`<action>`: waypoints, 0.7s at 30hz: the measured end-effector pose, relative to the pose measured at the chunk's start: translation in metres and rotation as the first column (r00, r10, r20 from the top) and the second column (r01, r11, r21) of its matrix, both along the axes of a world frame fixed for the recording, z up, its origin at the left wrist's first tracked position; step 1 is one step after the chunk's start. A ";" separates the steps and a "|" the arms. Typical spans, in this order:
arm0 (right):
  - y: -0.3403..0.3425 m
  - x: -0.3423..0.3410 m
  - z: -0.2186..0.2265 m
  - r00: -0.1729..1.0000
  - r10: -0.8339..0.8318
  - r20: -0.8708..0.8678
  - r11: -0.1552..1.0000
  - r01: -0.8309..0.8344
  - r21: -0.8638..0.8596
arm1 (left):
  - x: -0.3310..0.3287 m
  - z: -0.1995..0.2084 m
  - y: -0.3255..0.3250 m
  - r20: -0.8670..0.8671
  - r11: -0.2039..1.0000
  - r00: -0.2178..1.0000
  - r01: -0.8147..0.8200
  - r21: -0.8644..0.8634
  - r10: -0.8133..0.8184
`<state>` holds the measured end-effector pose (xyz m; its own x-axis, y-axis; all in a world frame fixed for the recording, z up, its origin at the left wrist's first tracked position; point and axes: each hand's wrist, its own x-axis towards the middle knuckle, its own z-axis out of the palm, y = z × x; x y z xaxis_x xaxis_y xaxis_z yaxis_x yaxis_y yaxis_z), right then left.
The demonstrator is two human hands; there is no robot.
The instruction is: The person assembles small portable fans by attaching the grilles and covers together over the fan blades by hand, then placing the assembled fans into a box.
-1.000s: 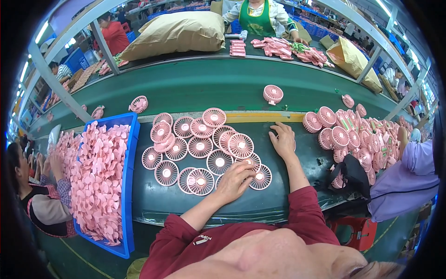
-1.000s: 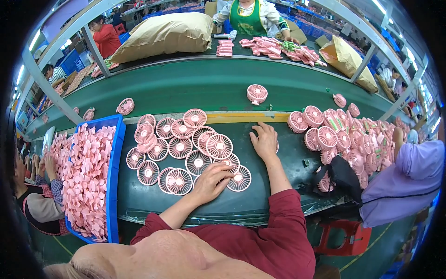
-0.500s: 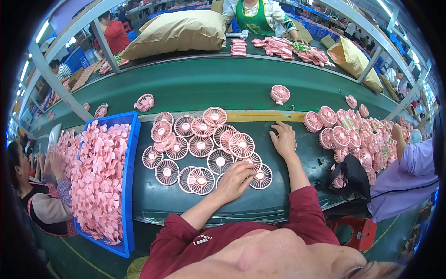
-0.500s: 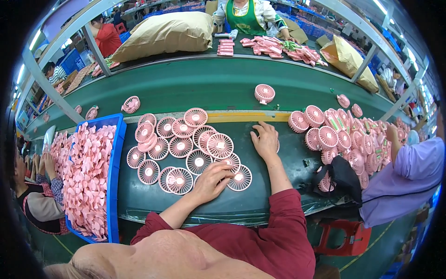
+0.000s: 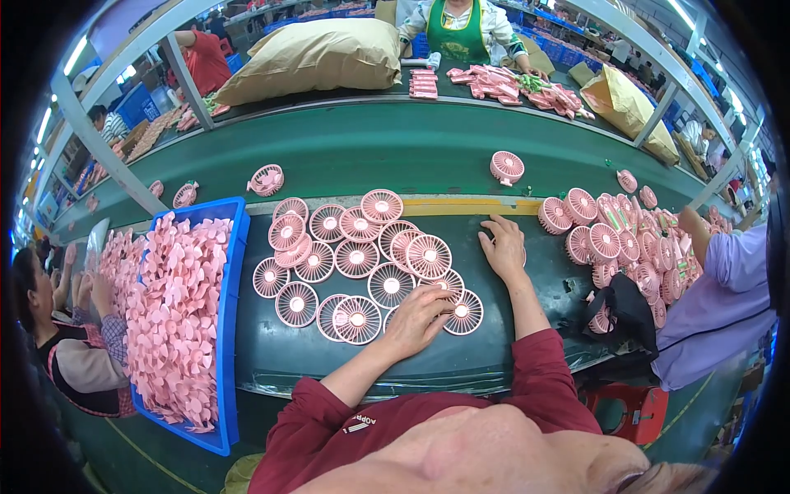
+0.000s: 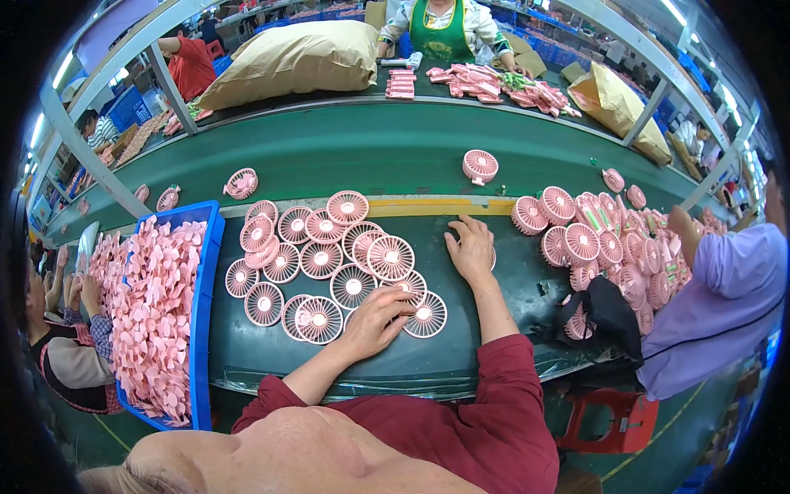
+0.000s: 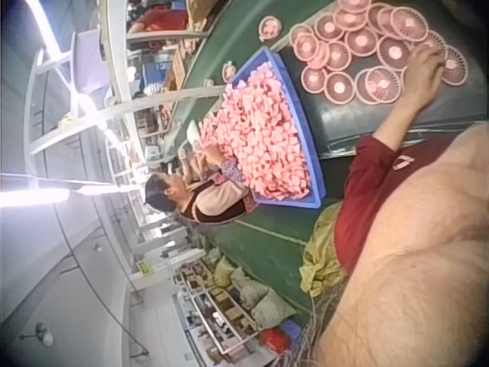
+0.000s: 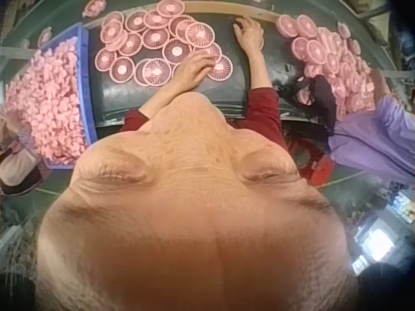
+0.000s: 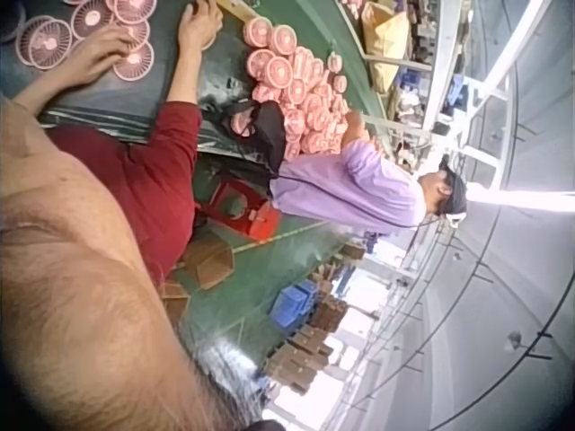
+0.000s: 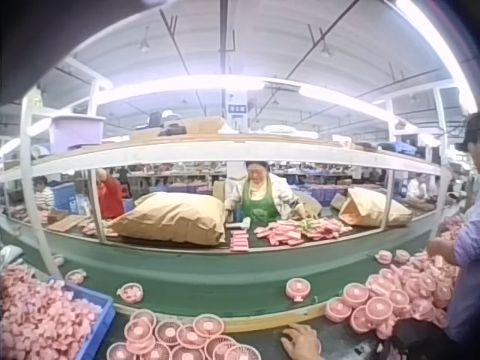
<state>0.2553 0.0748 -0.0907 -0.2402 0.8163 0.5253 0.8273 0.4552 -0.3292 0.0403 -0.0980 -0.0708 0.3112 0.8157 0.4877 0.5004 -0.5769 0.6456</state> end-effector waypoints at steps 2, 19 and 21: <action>0.000 0.000 0.000 1.000 -0.002 0.001 1.000 0.002 -0.006 | 0.000 0.000 0.000 0.001 1.000 1.000 0.000 0.006 0.000; 0.001 0.002 -0.001 1.000 -0.007 0.001 0.999 0.007 -0.035 | 0.000 0.000 0.000 -0.021 1.000 1.000 -0.001 -0.013 0.001; 0.001 0.001 -0.001 1.000 -0.008 -0.002 0.999 0.008 -0.041 | 0.000 0.000 0.000 -0.031 1.000 1.000 -0.003 -0.013 0.002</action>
<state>0.2566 0.0753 -0.0914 -0.2325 0.8390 0.4920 0.8301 0.4348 -0.3491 0.0403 -0.0981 -0.0706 0.3243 0.8229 0.4666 0.5219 -0.5670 0.6372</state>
